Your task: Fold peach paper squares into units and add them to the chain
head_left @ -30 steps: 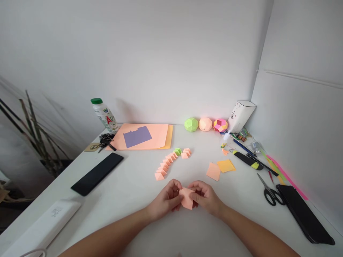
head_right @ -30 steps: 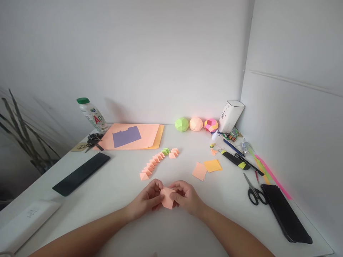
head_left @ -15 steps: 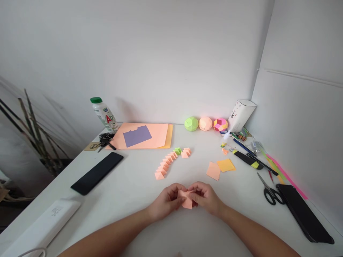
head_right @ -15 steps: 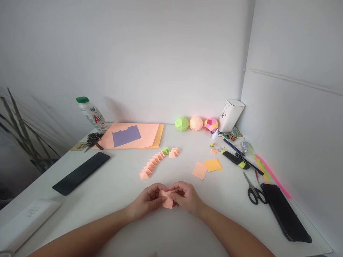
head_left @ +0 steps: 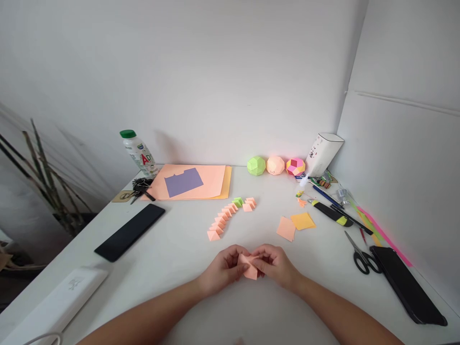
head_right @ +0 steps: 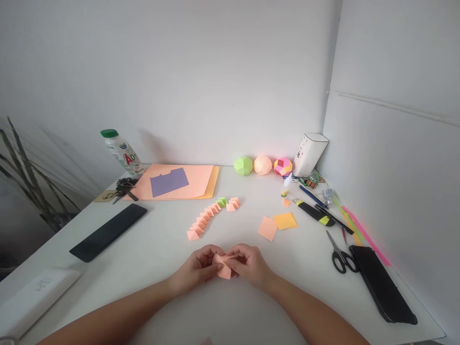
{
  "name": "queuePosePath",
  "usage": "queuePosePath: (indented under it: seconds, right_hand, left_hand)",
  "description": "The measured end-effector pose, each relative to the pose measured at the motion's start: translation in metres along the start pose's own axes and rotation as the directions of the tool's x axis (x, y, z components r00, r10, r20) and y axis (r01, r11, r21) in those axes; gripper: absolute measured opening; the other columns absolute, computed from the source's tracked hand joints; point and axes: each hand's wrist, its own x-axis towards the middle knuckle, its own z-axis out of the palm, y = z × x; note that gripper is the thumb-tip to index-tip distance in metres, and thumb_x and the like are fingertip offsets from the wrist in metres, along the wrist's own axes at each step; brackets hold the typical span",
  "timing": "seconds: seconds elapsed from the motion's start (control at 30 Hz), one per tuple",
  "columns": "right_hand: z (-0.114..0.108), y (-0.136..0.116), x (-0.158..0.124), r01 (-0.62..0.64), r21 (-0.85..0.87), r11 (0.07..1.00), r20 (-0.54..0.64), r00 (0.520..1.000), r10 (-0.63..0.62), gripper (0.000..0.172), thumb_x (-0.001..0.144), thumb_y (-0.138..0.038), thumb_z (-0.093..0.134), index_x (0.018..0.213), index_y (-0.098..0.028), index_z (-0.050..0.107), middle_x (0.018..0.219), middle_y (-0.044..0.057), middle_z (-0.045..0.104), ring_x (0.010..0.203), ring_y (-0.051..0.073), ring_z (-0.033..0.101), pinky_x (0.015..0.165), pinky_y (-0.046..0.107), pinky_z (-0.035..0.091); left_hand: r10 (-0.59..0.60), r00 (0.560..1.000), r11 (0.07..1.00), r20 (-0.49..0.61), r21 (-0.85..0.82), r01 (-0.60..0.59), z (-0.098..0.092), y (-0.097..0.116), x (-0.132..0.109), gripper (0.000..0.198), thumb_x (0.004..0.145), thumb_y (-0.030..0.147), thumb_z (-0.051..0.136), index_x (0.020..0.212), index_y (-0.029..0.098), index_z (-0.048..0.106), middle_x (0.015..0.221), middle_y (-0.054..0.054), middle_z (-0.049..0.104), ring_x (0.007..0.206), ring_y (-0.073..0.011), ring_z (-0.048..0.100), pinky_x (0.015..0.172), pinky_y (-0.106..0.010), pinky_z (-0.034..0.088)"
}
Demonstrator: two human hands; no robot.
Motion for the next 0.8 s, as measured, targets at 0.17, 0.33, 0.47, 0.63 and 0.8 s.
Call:
queuePosePath:
  seconds: [0.17, 0.33, 0.47, 0.63, 0.8]
  right_hand:
    - [0.0013, 0.0009, -0.0006, 0.035, -0.049, 0.998, 0.002, 0.999, -0.035, 0.024, 0.081, -0.04, 0.061, 0.088, -0.017, 0.064, 0.072, 0.003, 0.066, 0.064, 0.016, 0.063, 0.054, 0.026, 0.05]
    - [0.0005, 0.0044, -0.0002, 0.079, -0.1, 0.992, -0.026, 0.996, -0.082, 0.023, 0.081, -0.039, 0.06, 0.088, -0.018, 0.065, 0.071, 0.002, 0.065, 0.064, 0.016, 0.062, 0.057, 0.027, 0.05]
    - [-0.0005, 0.0057, 0.0001, 0.068, -0.103, 0.992, -0.021, 0.997, -0.07, 0.023, 0.081, -0.038, 0.06, 0.088, -0.018, 0.065, 0.072, 0.003, 0.066, 0.065, 0.016, 0.062, 0.057, 0.026, 0.05]
    - [-0.0003, 0.0041, -0.0006, 0.079, -0.108, 0.991, -0.006, 0.997, -0.08, 0.023, 0.082, -0.038, 0.059, 0.09, -0.018, 0.065, 0.076, 0.004, 0.067, 0.066, 0.016, 0.063, 0.058, 0.026, 0.05]
    - [0.0004, 0.0011, -0.0017, 0.109, -0.123, 0.986, 0.01, 0.994, -0.109, 0.026, 0.083, -0.04, 0.058, 0.092, -0.017, 0.065, 0.077, 0.004, 0.068, 0.068, 0.017, 0.064, 0.061, 0.028, 0.051]
  left_hand:
    - [0.009, 1.0, 1.0, -0.022, 0.027, -0.009, 0.0004, 0.0014, 0.0005, 0.033, 0.074, 0.04, 0.069, 0.09, 0.015, 0.055, 0.06, 0.004, 0.052, 0.048, -0.0058, 0.043, 0.046, -0.019, 0.034]
    - [0.006, 0.999, 0.999, -0.031, 0.041, -0.005, -0.001, -0.0002, 0.0005, 0.033, 0.074, 0.04, 0.068, 0.092, 0.015, 0.055, 0.058, 0.005, 0.051, 0.046, -0.0063, 0.043, 0.045, -0.02, 0.034]
    - [0.005, 1.0, 0.999, -0.029, 0.043, -0.004, -0.0019, -0.0015, 0.0006, 0.033, 0.074, 0.04, 0.068, 0.092, 0.015, 0.056, 0.059, 0.004, 0.053, 0.047, -0.0068, 0.043, 0.046, -0.021, 0.034]
    - [-0.001, 1.0, 0.999, -0.024, 0.035, 0.002, -0.0004, 0.0011, -0.0002, 0.032, 0.074, 0.039, 0.068, 0.091, 0.015, 0.057, 0.061, 0.003, 0.055, 0.048, -0.007, 0.043, 0.047, -0.021, 0.034]
    - [0.01, 1.0, 1.0, -0.028, 0.027, -0.009, 0.0009, 0.0037, -0.0004, 0.033, 0.073, 0.039, 0.07, 0.092, 0.014, 0.058, 0.059, 0.003, 0.056, 0.048, -0.0073, 0.045, 0.046, -0.021, 0.035]
